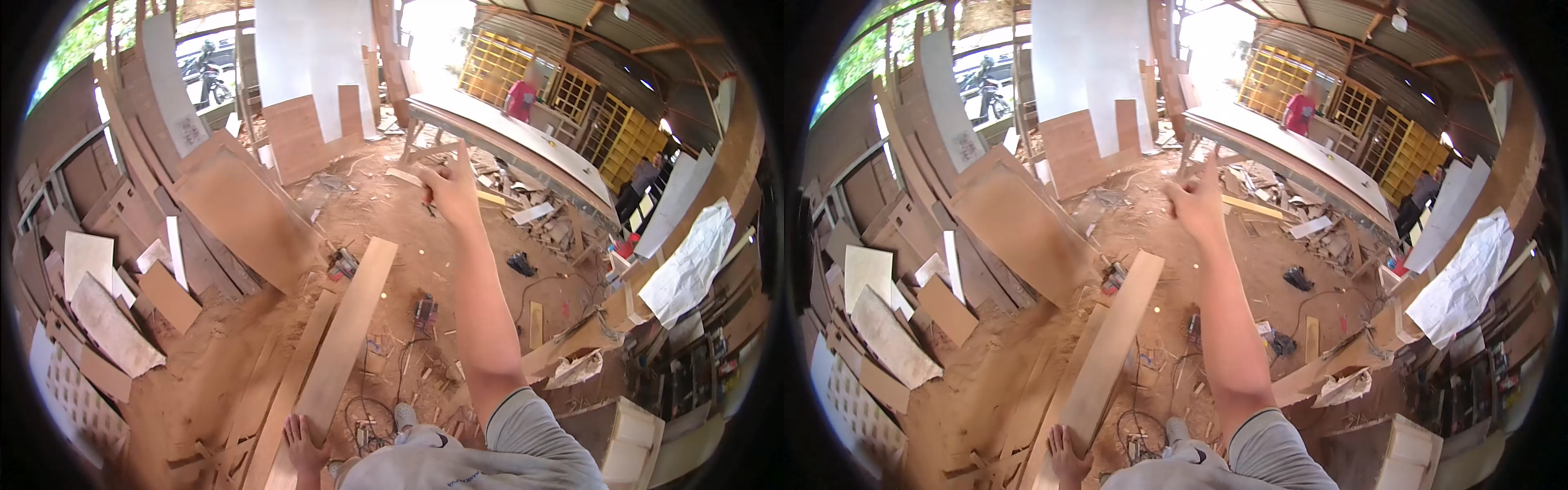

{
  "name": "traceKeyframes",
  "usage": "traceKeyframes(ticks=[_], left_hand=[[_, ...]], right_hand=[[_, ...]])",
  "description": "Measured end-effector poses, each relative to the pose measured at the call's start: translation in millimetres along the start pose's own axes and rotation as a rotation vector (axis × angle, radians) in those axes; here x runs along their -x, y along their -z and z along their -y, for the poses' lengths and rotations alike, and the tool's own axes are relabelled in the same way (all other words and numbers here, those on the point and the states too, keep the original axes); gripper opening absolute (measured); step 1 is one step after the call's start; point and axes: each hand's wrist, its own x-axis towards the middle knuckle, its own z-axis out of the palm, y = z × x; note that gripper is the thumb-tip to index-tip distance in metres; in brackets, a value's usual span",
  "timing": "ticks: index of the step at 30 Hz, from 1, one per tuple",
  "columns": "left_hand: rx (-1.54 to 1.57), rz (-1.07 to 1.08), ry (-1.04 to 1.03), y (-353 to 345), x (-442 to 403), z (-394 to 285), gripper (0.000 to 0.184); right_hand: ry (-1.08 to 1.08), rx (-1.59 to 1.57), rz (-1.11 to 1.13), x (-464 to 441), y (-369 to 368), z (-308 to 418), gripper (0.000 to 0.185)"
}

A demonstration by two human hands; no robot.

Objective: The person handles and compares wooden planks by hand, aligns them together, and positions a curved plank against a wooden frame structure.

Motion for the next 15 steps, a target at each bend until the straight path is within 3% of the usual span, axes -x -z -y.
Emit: traceKeyframes(ticks=[1,4,8,9,12,14,15], left_hand=[[-0.008,0.031,0.001,0.3,1.8,1.8,0.105],[-0.029,0.102,-0.01,-2.6,-1.7,6.9,0.11],[-0.031,0.189,-0.014,0.6,0.7,11.3,0.116],[-0.017,0.217,-0.029,5.2,-4.6,9.8,0.117],[0.018,0.259,-0.106,7.6,-16.9,8.6,0.117],[-0.004,0.248,-0.185,3.9,-34.4,3.6,0.111],[-0.013,0.237,-0.226,0.0,-46.1,-0.8,0.109]], right_hand=[[0.003,0.001,0.014,7.2,-2.7,-2.4,0.109],[-0.043,0.076,0.091,54.1,-1.2,-32.0,0.077],[-0.393,-0.002,0.269,163.7,-11.4,-107.1,0.051],[-0.366,0.157,0.295,195.6,-13.8,-137.4,0.046],[-0.365,0.495,0.434,290.8,-29.6,-173.2,0.044],[-0.537,0.494,0.721,334.0,-44.2,-208.5,0.054],[-0.315,0.63,0.744,360.6,-51.3,-237.6,0.057]])
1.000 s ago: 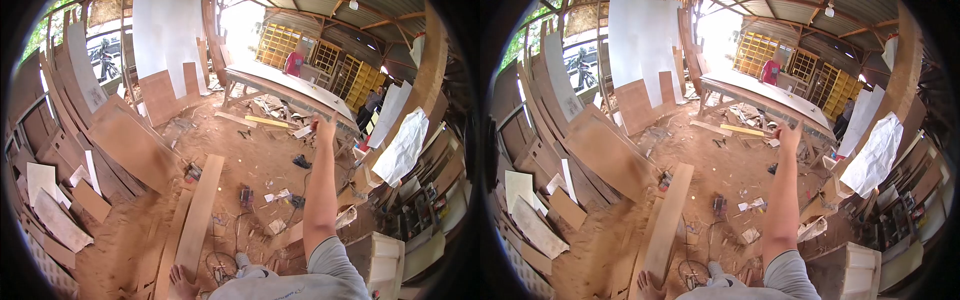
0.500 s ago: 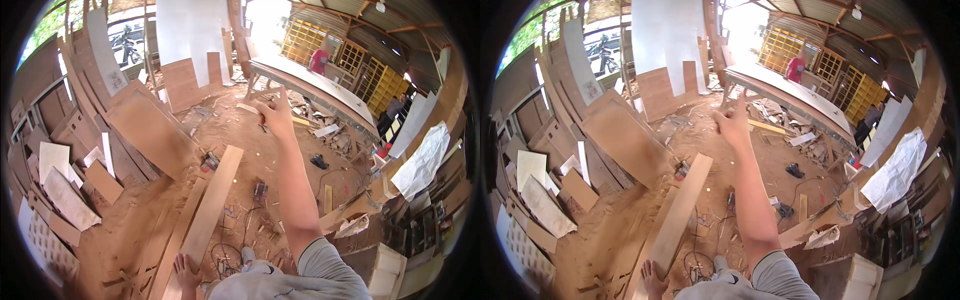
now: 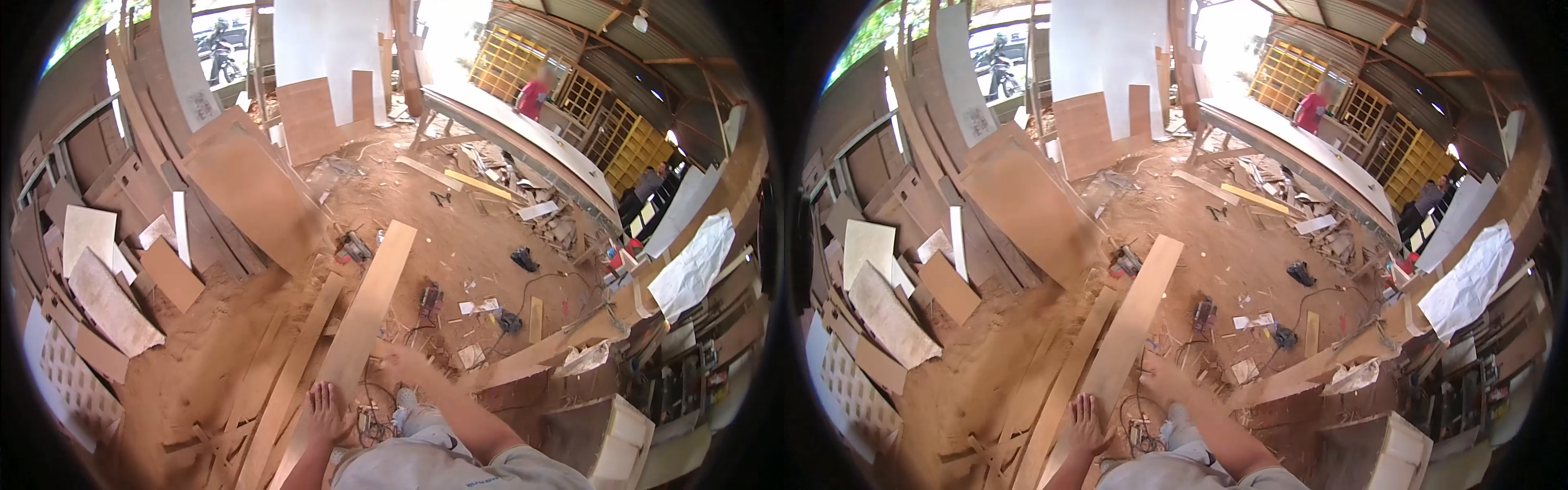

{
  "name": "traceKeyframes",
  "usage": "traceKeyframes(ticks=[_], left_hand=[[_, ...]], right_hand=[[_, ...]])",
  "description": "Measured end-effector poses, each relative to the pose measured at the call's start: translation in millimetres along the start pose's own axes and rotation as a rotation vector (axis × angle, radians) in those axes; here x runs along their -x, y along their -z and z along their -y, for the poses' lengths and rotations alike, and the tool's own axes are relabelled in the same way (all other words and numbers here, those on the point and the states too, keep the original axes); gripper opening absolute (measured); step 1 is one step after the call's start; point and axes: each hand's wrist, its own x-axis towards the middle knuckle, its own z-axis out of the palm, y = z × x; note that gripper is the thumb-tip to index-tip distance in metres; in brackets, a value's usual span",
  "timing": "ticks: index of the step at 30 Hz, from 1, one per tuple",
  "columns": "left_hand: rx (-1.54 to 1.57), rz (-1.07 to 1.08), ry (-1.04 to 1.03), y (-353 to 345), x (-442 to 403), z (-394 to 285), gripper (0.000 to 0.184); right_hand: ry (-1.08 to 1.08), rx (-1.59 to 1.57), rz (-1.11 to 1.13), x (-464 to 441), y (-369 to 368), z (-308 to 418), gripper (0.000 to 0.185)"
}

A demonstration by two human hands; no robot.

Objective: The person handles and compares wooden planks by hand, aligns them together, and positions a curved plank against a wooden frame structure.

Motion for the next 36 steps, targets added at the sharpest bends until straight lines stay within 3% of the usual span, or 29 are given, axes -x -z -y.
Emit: traceKeyframes(ticks=[1,6,9,12,15,18,21,23,27,36], left_hand=[[0.006,0.021,-0.012,-1.2,-12.4,-1.4,0.11],[0.042,0.054,-0.038,-0.4,-79.1,-20.9,0.111],[0.026,0.053,0.017,-5.2,-125.2,-34.6,0.111],[0.019,-0.026,0.067,-8.4,-174.8,-52.4,0.108],[0.035,-0.049,0.138,-5.0,-235.1,-75.4,0.112],[0.053,-0.111,0.193,-14.1,-283.9,-86.4,0.116],[-0.044,-0.05,0.287,-11.7,-299.5,-95.9,0.117],[0.004,-0.119,0.242,-14.9,-301.8,-91.6,0.115],[-0.029,-0.234,0.204,-27.2,-298.7,-87.7,0.114],[0.006,-0.284,0.222,-21.2,-302.6,-94.7,0.113]], right_hand=[[0.144,0.196,-0.065,2.4,-33.7,-16.0,0.06],[0.246,0.305,-0.152,-8.8,-93.6,-28.8,0.056],[0.153,0.356,0.197,-44.1,-46.3,-13.3,0.046],[0.233,0.157,0.106,-94.7,-21.1,-41.2,0.038],[0.304,0.231,-0.136,-161.9,23.3,-74.7,0.037],[0.107,0.174,-0.157,-236.3,74.4,-108.0,0.049],[0.118,0.169,-0.255,-306.7,126.9,-134.4,0.068],[0.157,0.245,-0.295,-347.0,152.6,-142.1,0.081],[0.131,0.448,-0.146,-378.7,142.7,-162.7,0.099],[0.042,0.551,0.021,-391.8,127.8,-167.9,0.108]])
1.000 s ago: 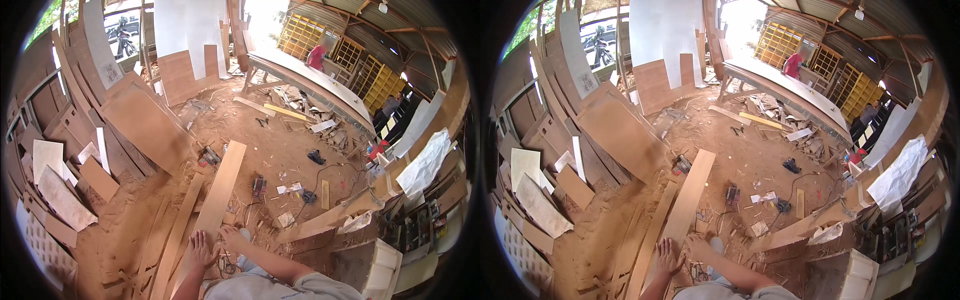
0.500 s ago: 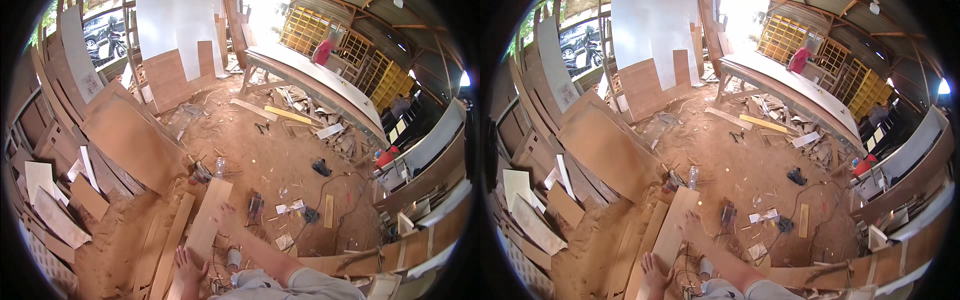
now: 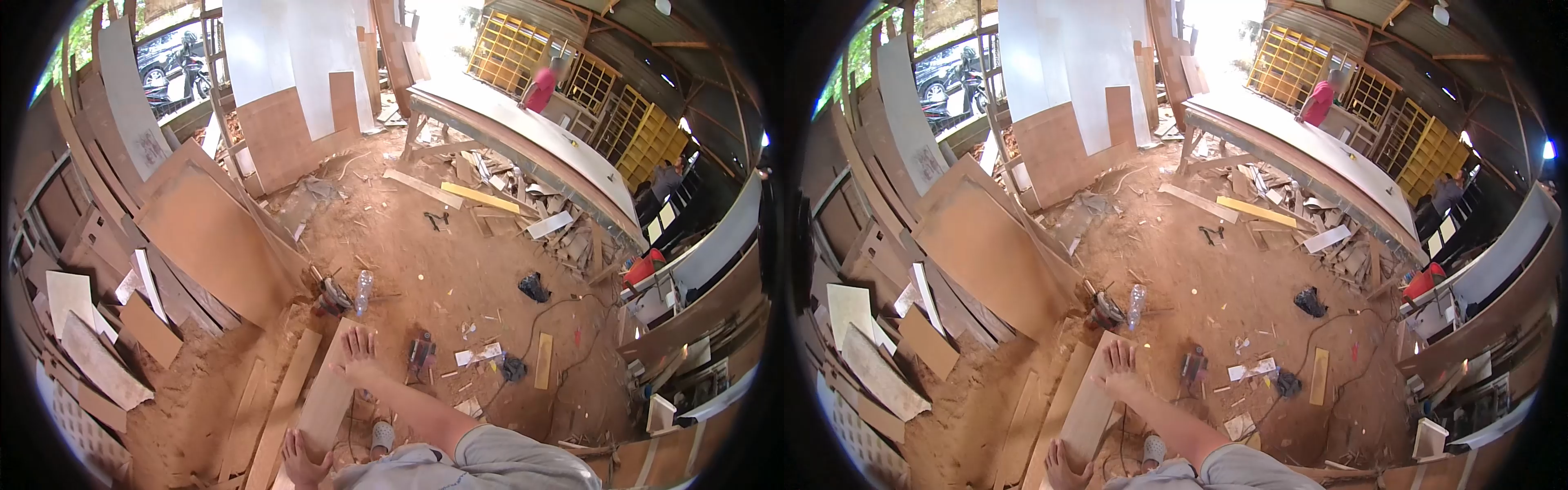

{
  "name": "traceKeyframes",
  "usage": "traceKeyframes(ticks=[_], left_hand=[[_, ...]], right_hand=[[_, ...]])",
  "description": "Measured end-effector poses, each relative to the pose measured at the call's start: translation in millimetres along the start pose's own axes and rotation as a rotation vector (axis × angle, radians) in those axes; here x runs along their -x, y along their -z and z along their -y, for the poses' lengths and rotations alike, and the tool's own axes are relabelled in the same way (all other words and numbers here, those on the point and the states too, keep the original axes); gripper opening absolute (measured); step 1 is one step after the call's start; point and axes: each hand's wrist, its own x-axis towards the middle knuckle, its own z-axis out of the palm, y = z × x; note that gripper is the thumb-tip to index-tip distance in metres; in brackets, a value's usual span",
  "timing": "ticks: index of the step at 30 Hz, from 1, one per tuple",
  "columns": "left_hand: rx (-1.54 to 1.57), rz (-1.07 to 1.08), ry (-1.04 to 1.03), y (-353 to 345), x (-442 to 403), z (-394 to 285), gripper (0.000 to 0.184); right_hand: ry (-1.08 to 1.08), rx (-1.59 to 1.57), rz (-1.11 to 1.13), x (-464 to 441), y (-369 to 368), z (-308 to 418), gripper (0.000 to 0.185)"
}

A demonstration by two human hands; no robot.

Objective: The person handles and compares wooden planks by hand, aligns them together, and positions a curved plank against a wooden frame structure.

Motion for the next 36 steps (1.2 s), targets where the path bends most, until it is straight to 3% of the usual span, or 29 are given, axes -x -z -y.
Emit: traceKeyframes(ticks=[18,27,30,36], left_hand=[[0.017,0.029,0.08,0.2,9.9,-0.5,0.109],[-0.018,-0.046,0.05,-4.5,3.4,-0.1,0.111],[-0.046,0.079,0.154,5.1,1.6,-17.5,0.102],[-0.151,0.147,0.211,9.7,-12.9,-30.0,0.11]], right_hand=[[0.052,0.019,0.328,-3.2,64.3,-7.6,0.131],[0.115,0.047,0.353,-6.3,74.5,-13.8,0.13],[0.141,0.069,0.403,-8.9,88.1,-16.2,0.13],[0.277,0.095,0.51,-41.6,103.6,-37.6,0.117]])
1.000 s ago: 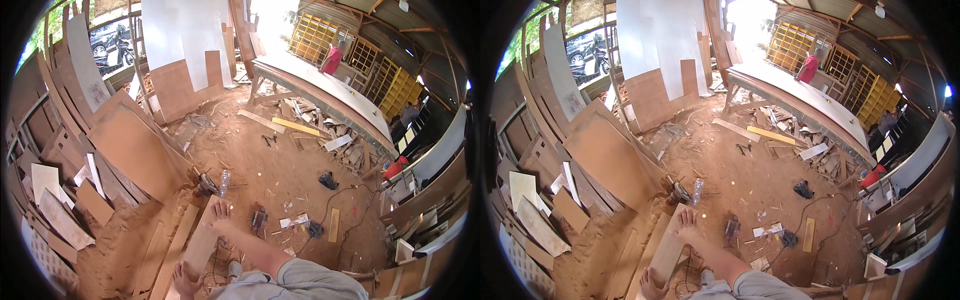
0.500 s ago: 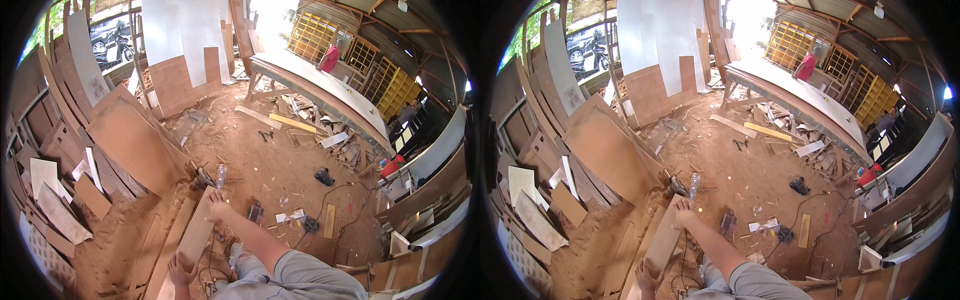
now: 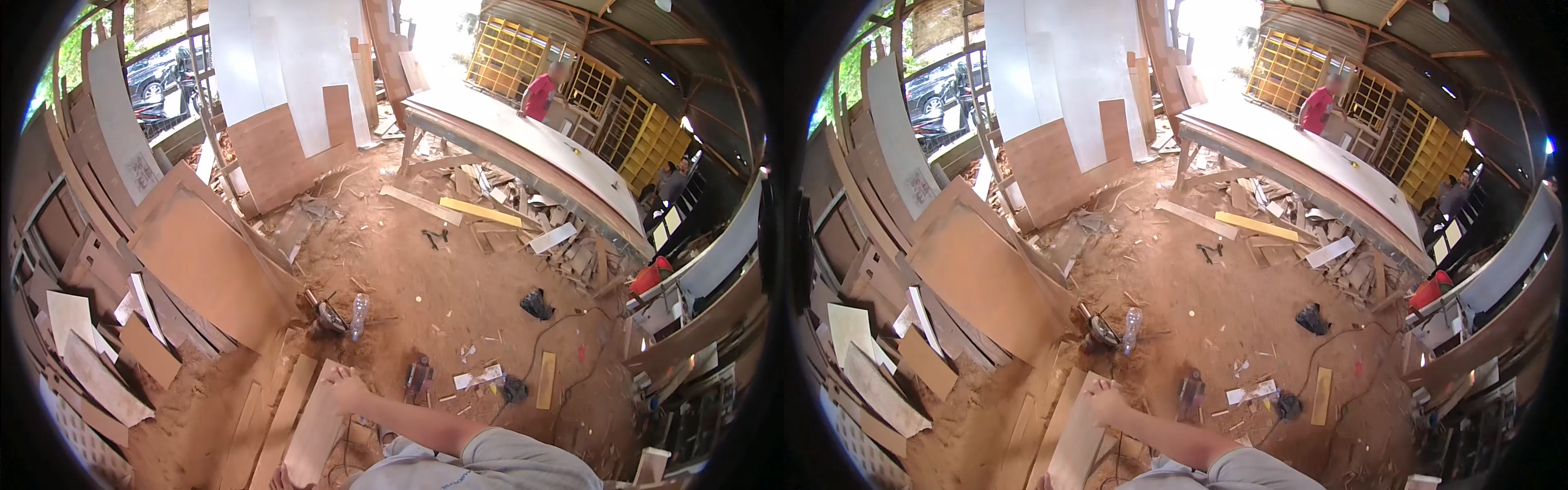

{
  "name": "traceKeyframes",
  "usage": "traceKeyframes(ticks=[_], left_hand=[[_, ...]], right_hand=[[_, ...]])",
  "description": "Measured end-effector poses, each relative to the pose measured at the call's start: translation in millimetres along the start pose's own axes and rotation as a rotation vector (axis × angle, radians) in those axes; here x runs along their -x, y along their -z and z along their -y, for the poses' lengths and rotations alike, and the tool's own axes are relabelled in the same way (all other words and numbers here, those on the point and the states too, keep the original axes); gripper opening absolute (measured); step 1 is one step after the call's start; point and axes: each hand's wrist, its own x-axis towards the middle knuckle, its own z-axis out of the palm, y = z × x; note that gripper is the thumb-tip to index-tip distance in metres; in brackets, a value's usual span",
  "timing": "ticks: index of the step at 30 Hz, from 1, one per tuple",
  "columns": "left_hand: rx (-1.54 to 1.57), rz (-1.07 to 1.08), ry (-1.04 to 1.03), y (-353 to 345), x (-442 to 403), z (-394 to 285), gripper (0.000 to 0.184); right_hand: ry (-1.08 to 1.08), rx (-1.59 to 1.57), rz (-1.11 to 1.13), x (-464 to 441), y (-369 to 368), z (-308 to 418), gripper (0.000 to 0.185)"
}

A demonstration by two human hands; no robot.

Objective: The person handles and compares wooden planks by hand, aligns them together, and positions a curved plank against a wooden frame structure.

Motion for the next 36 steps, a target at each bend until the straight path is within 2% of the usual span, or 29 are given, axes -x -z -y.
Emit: traceKeyframes(ticks=[3,6,9,12,17,24,27,35,36], left_hand=[[-0.015,-0.007,0.009,7.1,-1.2,-12.4,0.11],[-0.002,-0.015,0.048,3.5,2.5,-13.9,0.109],[-0.012,0.004,0.063,0.1,-1.5,-9.7,0.108],[-0.05,0.014,0.045,-12.5,0.0,3.9,0.108],[-0.031,0.066,0.104,-8.8,1.5,4.6,0.11],[-0.114,-0.014,0.068,-15.9,6.9,5.5,0.11],[-0.13,-0.045,0.04,-25.3,8.3,15.5,0.11],[-0.113,-0.127,-0.016,-33.4,7.5,22.5,0.114],[-0.122,-0.172,-0.045,-23.7,3.0,14.2,0.102]], right_hand=[[-0.021,-0.071,-0.145,-33.3,0.7,-17.4,0.105],[-0.097,0.017,-0.596,-38.4,-7.8,-37.6,0.095],[-0.011,-0.528,-0.082,-46.2,5.5,-64.0,0.091],[0.093,-0.561,-0.169,-63.6,-19.7,-75.1,0.092],[0.139,-0.635,-0.156,-73.3,-32.5,-81.5,0.094],[0.175,-0.621,-0.215,-80.2,-43.3,-86.5,0.097],[0.138,-0.606,-0.161,-80.4,-41.2,-86.6,0.1],[0.081,-0.557,-0.266,-72.2,-45.5,-78.9,0.101],[0.067,-0.537,-0.289,-71.4,-46.3,-76.4,0.101]])
